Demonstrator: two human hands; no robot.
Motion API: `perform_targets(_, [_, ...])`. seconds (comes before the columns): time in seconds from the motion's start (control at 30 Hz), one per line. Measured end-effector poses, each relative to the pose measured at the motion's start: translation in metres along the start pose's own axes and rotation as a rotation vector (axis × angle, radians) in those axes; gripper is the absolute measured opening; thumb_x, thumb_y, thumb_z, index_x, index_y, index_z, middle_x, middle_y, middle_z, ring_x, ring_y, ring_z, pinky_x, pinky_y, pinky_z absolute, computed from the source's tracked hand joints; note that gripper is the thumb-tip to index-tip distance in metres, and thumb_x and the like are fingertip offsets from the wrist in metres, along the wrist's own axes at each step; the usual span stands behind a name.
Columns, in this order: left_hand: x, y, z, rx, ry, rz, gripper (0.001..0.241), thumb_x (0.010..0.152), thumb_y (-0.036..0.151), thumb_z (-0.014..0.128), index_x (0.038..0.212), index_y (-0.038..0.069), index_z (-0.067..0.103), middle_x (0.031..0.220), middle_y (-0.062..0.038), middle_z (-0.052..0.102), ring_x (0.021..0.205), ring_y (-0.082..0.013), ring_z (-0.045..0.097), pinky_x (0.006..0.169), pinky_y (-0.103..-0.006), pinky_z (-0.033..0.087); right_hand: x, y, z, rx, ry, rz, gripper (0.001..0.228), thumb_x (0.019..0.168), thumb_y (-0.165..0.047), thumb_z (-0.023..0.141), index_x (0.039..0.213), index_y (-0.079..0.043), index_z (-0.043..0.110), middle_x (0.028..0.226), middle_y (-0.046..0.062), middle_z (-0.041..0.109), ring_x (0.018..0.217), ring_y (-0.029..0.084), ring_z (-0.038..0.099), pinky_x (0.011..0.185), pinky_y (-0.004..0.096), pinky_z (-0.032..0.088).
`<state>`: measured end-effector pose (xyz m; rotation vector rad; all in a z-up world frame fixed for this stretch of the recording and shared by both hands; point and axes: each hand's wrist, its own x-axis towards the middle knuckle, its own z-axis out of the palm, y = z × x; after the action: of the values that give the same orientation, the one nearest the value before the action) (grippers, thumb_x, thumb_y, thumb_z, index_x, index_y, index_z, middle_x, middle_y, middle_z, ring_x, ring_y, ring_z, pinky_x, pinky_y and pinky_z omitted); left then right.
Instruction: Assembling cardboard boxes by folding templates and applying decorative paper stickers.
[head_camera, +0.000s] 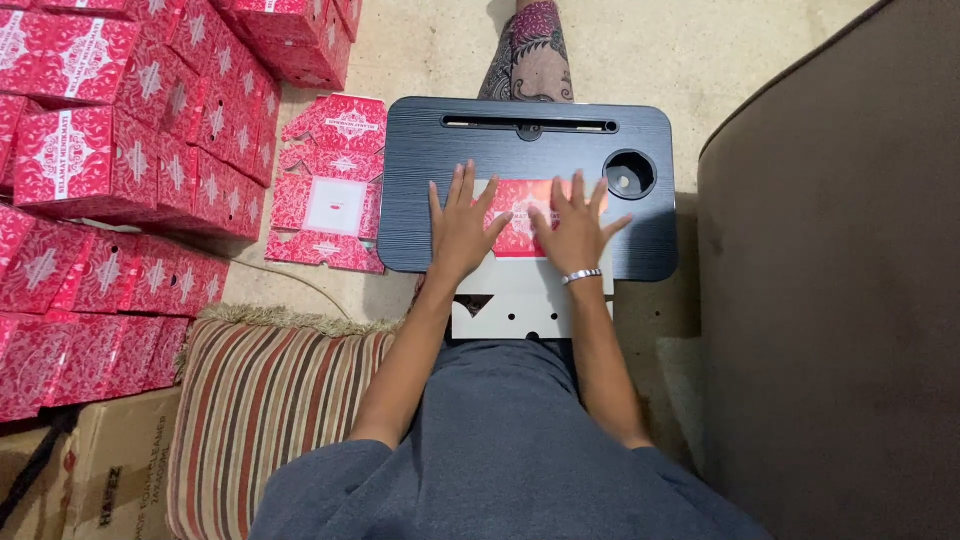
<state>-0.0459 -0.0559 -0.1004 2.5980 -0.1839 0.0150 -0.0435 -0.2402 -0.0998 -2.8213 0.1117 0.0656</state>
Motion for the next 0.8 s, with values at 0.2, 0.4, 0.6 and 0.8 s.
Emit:
perform_targets(0.2, [0.001,-0.002,0.008,0.035,0.041,-0.001,0.057,0.101,0.052,0.056,0.149,0.021,0.054,0.163,-0.021,0.034,0.155,-0.0348,0.021,0.116,-0.0701,-0.012,-0.007,0.026,0.022,0.203,0.3,-0.247,0.05,0.1,-0.033,0.066,0.146,-0.017,0.058,0.167,0.013,0.031,0.155,0.04,0.014,0.107,0.082,-0.004])
perform_targets(0.4, [0.004,-0.012,0.019,-0.037,0.159,-0.056,0.045,0.1,0.042,0.064,0.142,0.026,0.062,0.161,-0.02,0.036,0.154,-0.0379,0.021,0.111,-0.0734,-0.017,-0.043,0.036,0.028,0.299,0.231,-0.55,0.016,0.09,-0.028,0.074,0.106,-0.027,0.077,0.106,-0.007,0.075,0.113,0.015,0.069,0.12,0.049,0.028])
perform_targets(0.6, [-0.008,-0.025,0.019,-0.059,0.228,0.213,0.071,0.074,0.067,0.077,0.137,0.039,0.061,0.163,-0.002,0.04,0.156,-0.029,0.019,0.099,-0.0803,-0.024,-0.05,0.01,-0.004,0.072,-0.366,-0.578,0.064,0.088,-0.044,0.073,0.145,-0.019,0.058,0.156,0.004,0.049,0.153,0.032,0.028,0.118,0.073,0.008])
perform_targets(0.8, [-0.007,-0.02,0.023,-0.031,0.22,0.102,0.073,0.08,0.058,0.081,0.143,0.03,0.059,0.163,-0.007,0.039,0.156,-0.0318,0.017,0.098,-0.0835,-0.023,-0.052,0.009,0.001,0.04,-0.383,-0.559,0.077,0.095,-0.052,0.062,0.158,-0.016,0.037,0.169,0.005,0.024,0.158,0.035,0.001,0.112,0.077,-0.013])
